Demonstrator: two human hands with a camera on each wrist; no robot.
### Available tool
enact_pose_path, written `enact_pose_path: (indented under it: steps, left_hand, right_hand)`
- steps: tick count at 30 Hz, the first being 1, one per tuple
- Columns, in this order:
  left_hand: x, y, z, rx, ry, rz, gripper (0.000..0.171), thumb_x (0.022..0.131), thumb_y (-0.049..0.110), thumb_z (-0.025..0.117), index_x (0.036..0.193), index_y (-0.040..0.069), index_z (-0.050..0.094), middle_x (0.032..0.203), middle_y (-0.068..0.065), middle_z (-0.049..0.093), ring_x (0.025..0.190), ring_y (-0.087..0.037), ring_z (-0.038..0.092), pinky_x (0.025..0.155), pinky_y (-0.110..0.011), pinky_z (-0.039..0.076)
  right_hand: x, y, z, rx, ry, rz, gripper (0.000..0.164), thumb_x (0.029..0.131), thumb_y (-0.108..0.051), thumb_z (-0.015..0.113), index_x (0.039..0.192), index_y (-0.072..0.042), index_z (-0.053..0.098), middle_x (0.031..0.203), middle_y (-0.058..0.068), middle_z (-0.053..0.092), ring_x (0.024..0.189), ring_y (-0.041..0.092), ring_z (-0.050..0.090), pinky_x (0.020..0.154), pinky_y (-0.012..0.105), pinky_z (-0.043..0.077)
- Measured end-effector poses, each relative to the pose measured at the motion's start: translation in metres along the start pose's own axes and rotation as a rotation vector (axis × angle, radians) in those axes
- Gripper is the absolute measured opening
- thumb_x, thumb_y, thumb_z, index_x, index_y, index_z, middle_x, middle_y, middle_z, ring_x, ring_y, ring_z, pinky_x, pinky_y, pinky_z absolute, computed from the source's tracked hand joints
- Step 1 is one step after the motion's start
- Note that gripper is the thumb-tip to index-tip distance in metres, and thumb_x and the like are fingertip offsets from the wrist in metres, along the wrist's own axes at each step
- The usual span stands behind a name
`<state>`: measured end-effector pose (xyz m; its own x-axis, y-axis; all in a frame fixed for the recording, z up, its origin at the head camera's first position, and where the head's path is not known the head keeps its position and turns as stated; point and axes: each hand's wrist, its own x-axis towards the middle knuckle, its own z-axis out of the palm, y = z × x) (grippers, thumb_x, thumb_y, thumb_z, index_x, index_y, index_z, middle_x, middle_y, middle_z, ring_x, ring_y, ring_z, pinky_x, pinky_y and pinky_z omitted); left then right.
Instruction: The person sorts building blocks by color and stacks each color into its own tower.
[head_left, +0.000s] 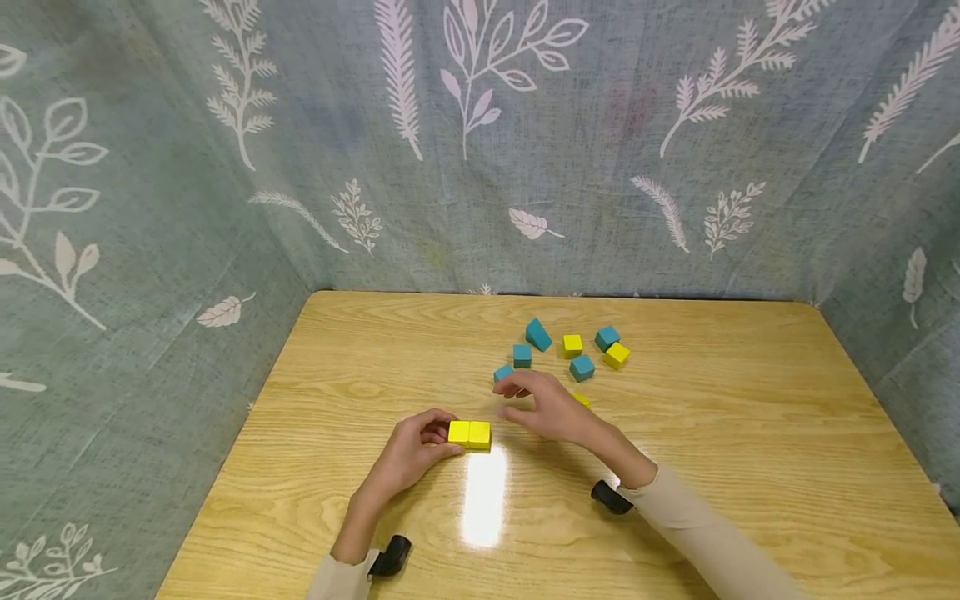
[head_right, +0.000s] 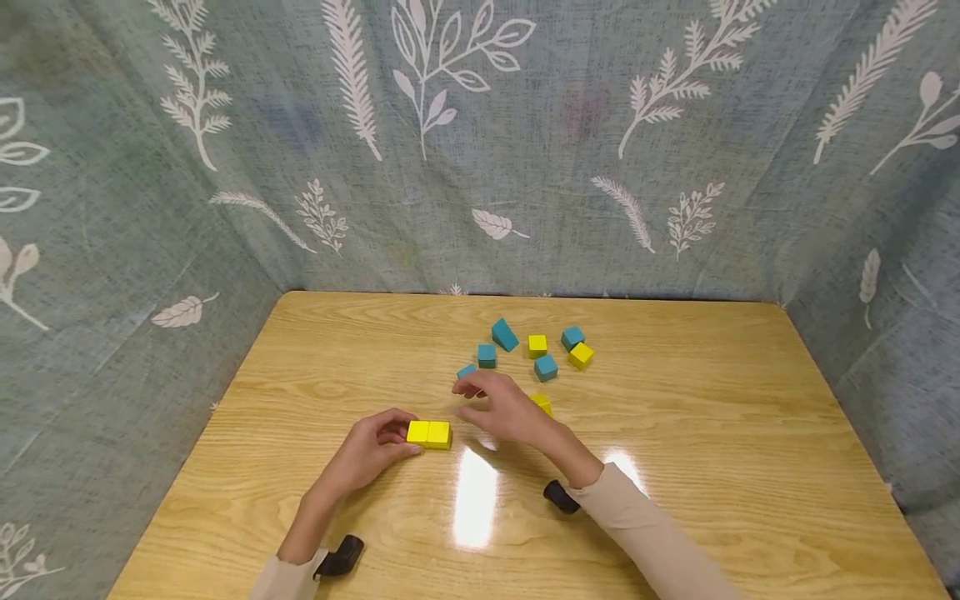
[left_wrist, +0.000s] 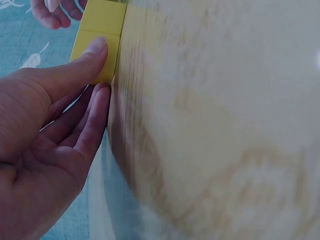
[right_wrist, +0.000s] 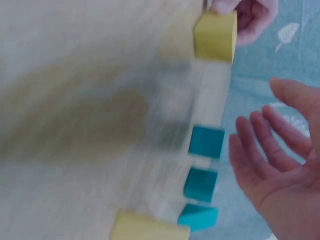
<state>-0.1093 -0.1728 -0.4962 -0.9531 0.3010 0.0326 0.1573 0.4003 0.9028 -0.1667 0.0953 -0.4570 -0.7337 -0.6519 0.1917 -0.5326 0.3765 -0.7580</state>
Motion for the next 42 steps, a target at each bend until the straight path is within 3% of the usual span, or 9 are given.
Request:
enact_pose_path:
  steps: [7,12,24,33,42]
  left_hand:
    - [-0.001,0.0,0.0,0.025,-0.007,-0.009,0.033,0.085,0.001,0.083,0.115,-0.002,0.069,0.103,-0.01,0.068,0.087,-0.018,0.064,0.079,-0.027,0.059]
    - [-0.001,0.001,0.0,0.038,-0.001,-0.014,0.033,0.084,0.0,0.083,0.115,0.001,0.07,0.104,-0.009,0.069,0.086,-0.016,0.064,0.079,-0.025,0.058]
    - [-0.001,0.0,0.001,0.031,0.002,0.01,0.033,0.085,0.001,0.083,0.115,-0.001,0.069,0.102,-0.01,0.068,0.085,-0.015,0.064,0.078,-0.026,0.058]
    - [-0.002,0.002,-0.001,0.024,0.003,-0.004,0.032,0.085,0.002,0.082,0.114,0.0,0.07,0.104,-0.01,0.069,0.087,-0.017,0.064,0.079,-0.026,0.058]
    - [-0.002,0.001,0.0,0.01,0.006,-0.018,0.034,0.085,0.002,0.083,0.115,-0.002,0.068,0.103,-0.011,0.068,0.088,-0.019,0.064,0.08,-0.029,0.059]
  right_hand:
    - [0.002,0.013,-0.024,0.0,-0.007,-0.002,0.027,0.098,-0.009,0.071,0.122,0.002,0.066,0.12,0.017,0.068,0.109,0.033,0.066,0.097,0.046,0.054]
    - [0.002,0.023,-0.037,-0.01,0.035,0.005,0.028,0.098,-0.006,0.071,0.123,0.004,0.065,0.12,0.019,0.068,0.11,0.033,0.065,0.097,0.048,0.054]
    - [0.0,0.052,-0.063,-0.129,0.167,0.016,0.025,0.096,-0.001,0.071,0.119,0.007,0.067,0.118,0.02,0.068,0.109,0.039,0.064,0.095,0.055,0.053]
    - [0.0,0.066,-0.074,-0.31,0.193,0.121,0.031,0.095,-0.001,0.072,0.123,0.01,0.063,0.121,0.026,0.064,0.115,0.044,0.057,0.096,0.056,0.05]
    - [0.0,0.074,-0.074,-0.374,0.171,0.17,0.034,0.095,-0.002,0.071,0.124,0.014,0.063,0.112,0.028,0.062,0.092,0.036,0.06,0.077,0.047,0.053]
